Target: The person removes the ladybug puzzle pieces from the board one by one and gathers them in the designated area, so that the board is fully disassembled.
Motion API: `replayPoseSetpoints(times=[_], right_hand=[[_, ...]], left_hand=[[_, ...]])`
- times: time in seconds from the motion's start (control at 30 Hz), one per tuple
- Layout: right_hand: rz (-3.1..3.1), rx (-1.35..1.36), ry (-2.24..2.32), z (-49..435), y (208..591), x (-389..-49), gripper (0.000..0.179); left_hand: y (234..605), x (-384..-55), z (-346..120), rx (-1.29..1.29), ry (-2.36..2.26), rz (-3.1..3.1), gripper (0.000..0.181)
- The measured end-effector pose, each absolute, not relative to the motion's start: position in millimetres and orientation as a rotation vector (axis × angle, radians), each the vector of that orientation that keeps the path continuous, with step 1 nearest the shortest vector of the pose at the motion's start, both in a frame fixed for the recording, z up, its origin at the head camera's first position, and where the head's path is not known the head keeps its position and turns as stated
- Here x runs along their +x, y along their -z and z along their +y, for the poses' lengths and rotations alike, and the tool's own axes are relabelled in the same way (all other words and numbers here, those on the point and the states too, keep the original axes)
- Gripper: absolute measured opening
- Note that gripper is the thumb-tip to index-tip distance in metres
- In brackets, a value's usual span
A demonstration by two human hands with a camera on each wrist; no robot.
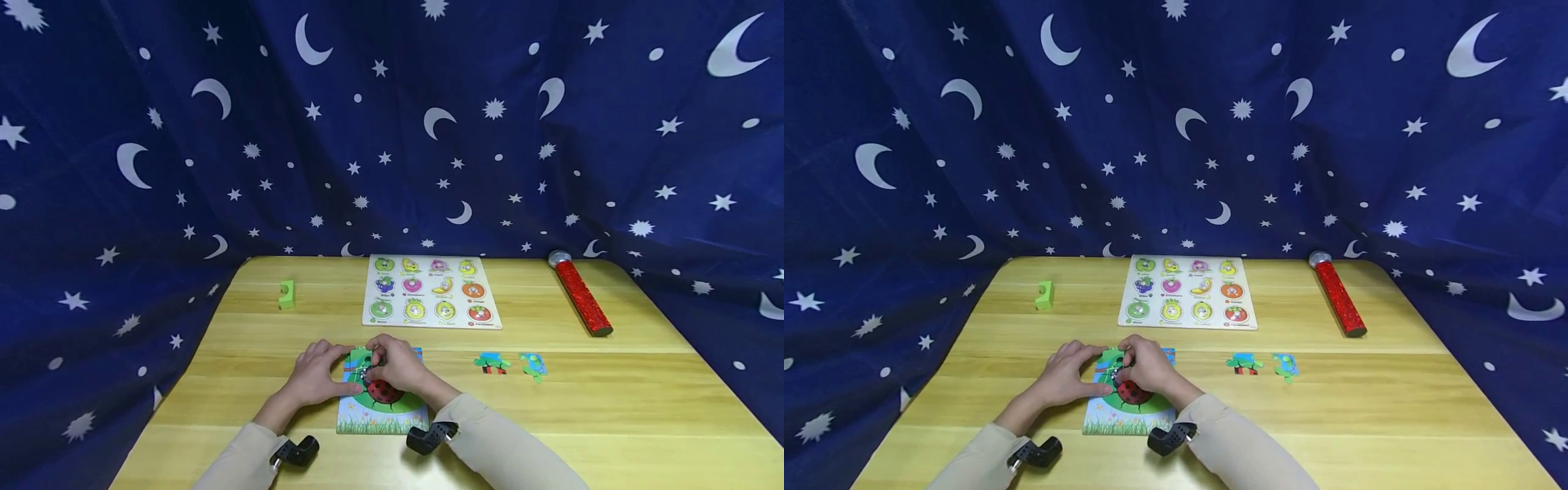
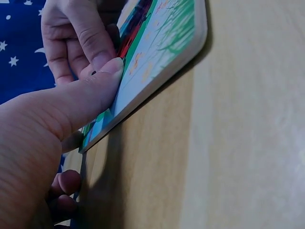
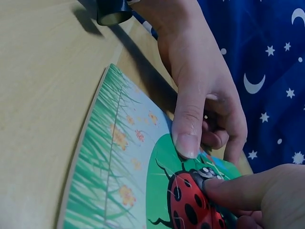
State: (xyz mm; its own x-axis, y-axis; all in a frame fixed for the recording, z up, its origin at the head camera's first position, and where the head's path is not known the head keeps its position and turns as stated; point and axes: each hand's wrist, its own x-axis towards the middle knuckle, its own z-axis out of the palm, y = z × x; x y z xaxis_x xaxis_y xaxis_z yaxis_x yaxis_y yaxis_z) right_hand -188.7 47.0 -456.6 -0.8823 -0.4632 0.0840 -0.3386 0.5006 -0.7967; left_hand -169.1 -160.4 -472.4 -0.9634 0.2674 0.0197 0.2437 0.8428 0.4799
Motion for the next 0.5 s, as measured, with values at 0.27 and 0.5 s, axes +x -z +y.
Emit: replayPoseSetpoints(times=[0.27, 0.5], right_hand=[[2.608, -0.673, 1.347, 60, 449, -190, 0.040], [2.639, -0.634, 1.351, 94, 441, -190, 0.042]], left_hand=[[472, -170, -160, 0.422, -0.748, 2.965, 0.081], [471, -170, -163, 0.410, -0.745, 2.948, 0.084]])
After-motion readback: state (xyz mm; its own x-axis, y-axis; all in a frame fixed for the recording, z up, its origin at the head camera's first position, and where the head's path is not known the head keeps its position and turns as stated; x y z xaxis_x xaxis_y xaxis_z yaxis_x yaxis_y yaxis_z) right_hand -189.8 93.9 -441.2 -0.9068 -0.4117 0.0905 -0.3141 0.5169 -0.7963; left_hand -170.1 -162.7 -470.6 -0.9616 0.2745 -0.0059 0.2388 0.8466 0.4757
